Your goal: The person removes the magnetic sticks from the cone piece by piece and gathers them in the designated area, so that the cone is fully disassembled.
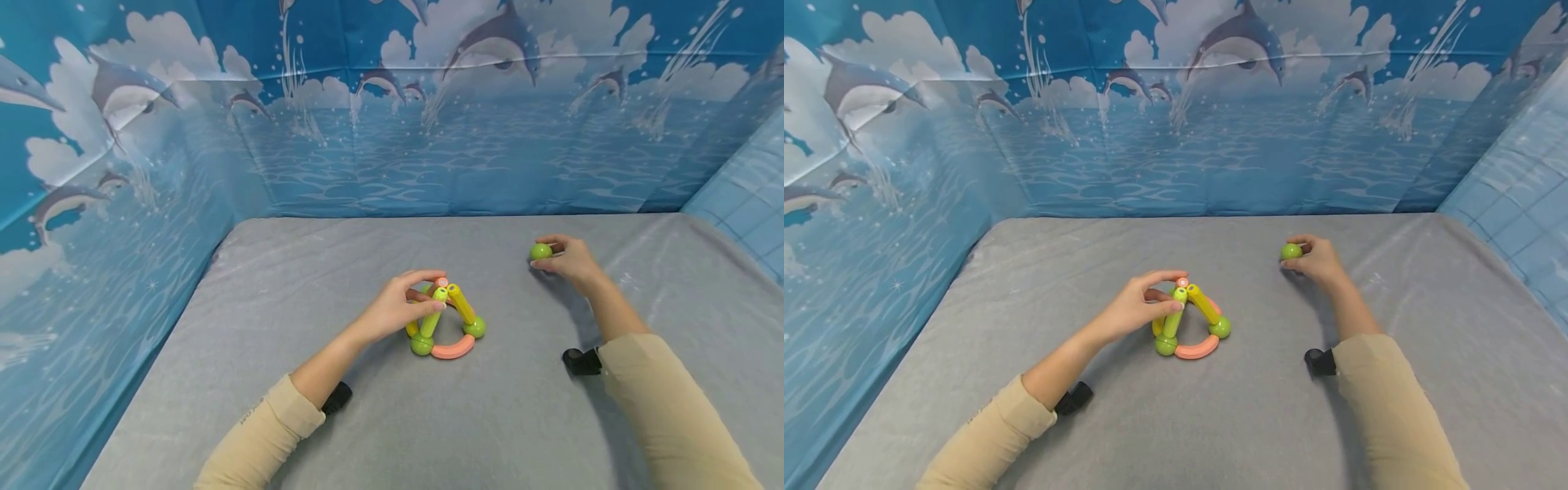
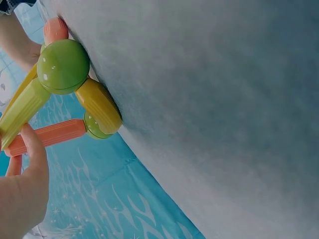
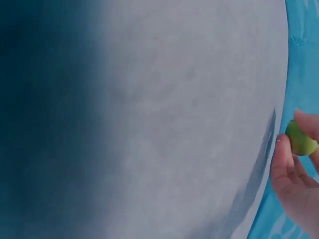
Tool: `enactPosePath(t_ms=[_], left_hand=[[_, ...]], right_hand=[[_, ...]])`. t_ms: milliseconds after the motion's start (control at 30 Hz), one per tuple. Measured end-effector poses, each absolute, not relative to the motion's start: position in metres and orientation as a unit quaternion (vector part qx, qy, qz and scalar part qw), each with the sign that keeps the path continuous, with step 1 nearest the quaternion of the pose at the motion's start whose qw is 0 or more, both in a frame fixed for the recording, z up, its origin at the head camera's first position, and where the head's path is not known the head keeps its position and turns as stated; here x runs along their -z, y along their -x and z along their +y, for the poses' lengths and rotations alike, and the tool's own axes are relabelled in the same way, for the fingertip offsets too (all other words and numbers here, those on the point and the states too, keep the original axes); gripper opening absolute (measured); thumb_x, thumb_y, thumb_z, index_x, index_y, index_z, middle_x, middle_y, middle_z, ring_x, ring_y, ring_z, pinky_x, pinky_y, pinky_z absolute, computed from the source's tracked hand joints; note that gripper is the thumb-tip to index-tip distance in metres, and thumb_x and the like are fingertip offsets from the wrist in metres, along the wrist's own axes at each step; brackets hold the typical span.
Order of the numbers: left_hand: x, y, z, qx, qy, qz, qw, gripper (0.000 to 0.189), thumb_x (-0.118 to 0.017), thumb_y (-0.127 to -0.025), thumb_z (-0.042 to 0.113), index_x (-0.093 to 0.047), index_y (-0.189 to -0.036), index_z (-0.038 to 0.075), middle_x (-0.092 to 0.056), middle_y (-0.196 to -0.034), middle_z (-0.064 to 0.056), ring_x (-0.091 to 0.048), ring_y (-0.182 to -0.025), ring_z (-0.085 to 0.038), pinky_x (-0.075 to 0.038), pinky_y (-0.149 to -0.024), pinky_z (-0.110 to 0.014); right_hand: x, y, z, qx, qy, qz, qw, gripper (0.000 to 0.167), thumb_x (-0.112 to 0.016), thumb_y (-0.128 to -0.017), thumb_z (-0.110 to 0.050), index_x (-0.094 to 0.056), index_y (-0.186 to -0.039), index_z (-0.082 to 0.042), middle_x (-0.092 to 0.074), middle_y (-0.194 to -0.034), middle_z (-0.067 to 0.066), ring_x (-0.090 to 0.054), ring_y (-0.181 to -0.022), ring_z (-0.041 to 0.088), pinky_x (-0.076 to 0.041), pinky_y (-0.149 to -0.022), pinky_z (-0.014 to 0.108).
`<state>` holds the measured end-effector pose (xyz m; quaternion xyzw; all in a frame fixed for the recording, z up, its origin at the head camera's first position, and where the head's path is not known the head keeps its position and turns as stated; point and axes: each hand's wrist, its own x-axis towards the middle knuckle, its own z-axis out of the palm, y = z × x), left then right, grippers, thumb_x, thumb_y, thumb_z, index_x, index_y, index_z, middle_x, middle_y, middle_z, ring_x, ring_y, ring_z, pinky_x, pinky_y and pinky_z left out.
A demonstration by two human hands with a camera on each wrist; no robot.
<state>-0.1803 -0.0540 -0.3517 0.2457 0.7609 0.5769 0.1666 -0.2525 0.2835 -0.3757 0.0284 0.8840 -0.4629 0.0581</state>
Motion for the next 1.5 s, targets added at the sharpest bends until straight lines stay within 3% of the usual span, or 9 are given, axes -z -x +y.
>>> enactPosePath(t_ms=[200, 600, 867, 1500], left_hand=[[0.351, 0.180, -0.054, -0.576, -0.244, 0.762, 0.167, 0.047, -0.067, -0.088, 0.019, -0.053, -0.132, 0.024, -0.045, -0.135, 0.003, -0.059, -0.103, -0.017, -0.051, -0.080, -0.042], [0.351, 0.181, -0.053, -0.576, -0.248, 0.760, 0.167, 0.047, -0.066, -0.088, 0.017, -0.052, -0.133, 0.022, -0.046, -0.135, 0.002, -0.059, -0.104, -0.017, -0.051, -0.080, -0.041], [0.352, 0.181, -0.053, -0.574, -0.253, 0.761, 0.164, 0.047, -0.066, -0.088, 0.017, -0.052, -0.133, 0.022, -0.045, -0.136, 0.001, -0.059, -0.104, -0.017, -0.051, -0.080, -0.040], [0.352, 0.182, -0.054, -0.577, -0.251, 0.759, 0.170, 0.047, -0.066, -0.089, 0.017, -0.052, -0.133, 0.021, -0.045, -0.135, 0.001, -0.058, -0.103, -0.017, -0.050, -0.082, -0.044]], right_hand=[[0.377, 0.256, 0.286, 0.421, -0.019, 0.905, 0.062, 0.054, -0.063, -0.086, -0.003, -0.040, -0.133, 0.010, -0.039, -0.119, 0.032, -0.050, -0.094, 0.031, -0.048, -0.065, 0.020], [0.373, 0.264, 0.290, 0.363, 0.008, 0.927, 0.094, 0.055, -0.066, -0.084, -0.007, -0.042, -0.131, 0.010, -0.044, -0.113, 0.032, -0.054, -0.082, 0.026, -0.048, -0.068, 0.033], [0.372, 0.266, 0.287, 0.340, 0.006, 0.937, 0.083, 0.054, -0.066, -0.085, -0.010, -0.043, -0.130, 0.009, -0.044, -0.115, 0.033, -0.050, -0.092, 0.036, -0.045, -0.072, 0.037], [0.375, 0.263, 0.289, 0.365, 0.008, 0.927, 0.086, 0.058, -0.066, -0.086, -0.012, -0.040, -0.133, 0.009, -0.042, -0.120, 0.034, -0.049, -0.098, 0.039, -0.046, -0.074, 0.037]])
